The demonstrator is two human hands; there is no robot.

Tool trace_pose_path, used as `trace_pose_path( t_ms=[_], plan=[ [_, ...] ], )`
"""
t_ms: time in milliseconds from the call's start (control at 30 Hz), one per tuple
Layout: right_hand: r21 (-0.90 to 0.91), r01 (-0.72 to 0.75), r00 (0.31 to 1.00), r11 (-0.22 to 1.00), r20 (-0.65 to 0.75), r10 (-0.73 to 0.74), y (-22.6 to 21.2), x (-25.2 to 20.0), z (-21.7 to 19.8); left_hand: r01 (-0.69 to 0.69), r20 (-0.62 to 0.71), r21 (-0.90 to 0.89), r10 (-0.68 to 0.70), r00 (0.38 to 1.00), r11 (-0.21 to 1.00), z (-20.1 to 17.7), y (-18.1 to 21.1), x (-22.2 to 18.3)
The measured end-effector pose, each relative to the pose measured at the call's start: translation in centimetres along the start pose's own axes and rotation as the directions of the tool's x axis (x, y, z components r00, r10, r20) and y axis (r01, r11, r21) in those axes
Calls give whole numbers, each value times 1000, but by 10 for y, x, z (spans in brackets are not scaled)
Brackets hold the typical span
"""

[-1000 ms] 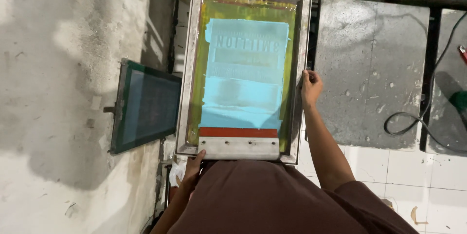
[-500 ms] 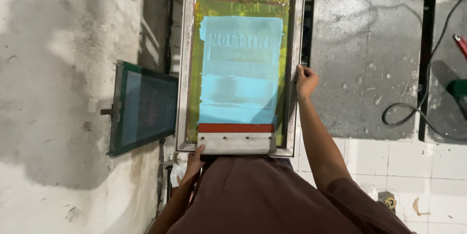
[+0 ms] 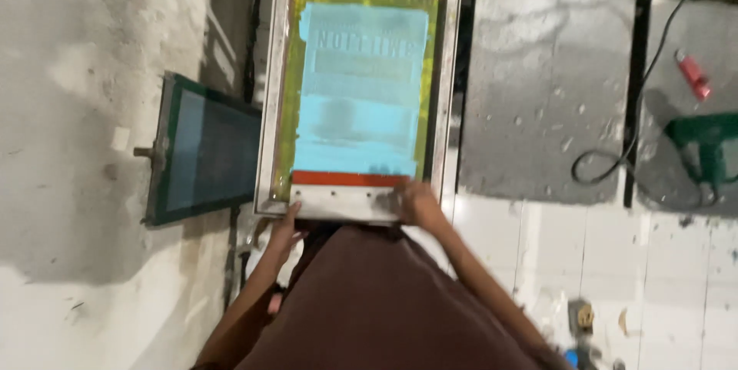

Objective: Aligning a t-shirt on a printing platen and applying ink using a screen and squeegee

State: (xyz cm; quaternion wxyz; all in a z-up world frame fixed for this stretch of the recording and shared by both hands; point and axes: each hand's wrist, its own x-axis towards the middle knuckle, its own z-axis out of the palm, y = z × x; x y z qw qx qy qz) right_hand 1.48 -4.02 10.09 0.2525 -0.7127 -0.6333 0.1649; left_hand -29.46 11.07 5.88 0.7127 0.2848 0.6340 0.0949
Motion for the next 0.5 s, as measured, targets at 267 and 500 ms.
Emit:
trace_pose_path(
  t_ms=[267, 500],
  plan=[
    [-232, -87, 977, 969, 172, 129, -14, -50, 46, 57, -72, 299, -37, 997, 953, -12, 12, -25],
    [-310, 117, 990, 943, 107, -88, 32, -39, 59, -46, 23, 594, 40, 999, 803, -17, 37, -37]
  ],
)
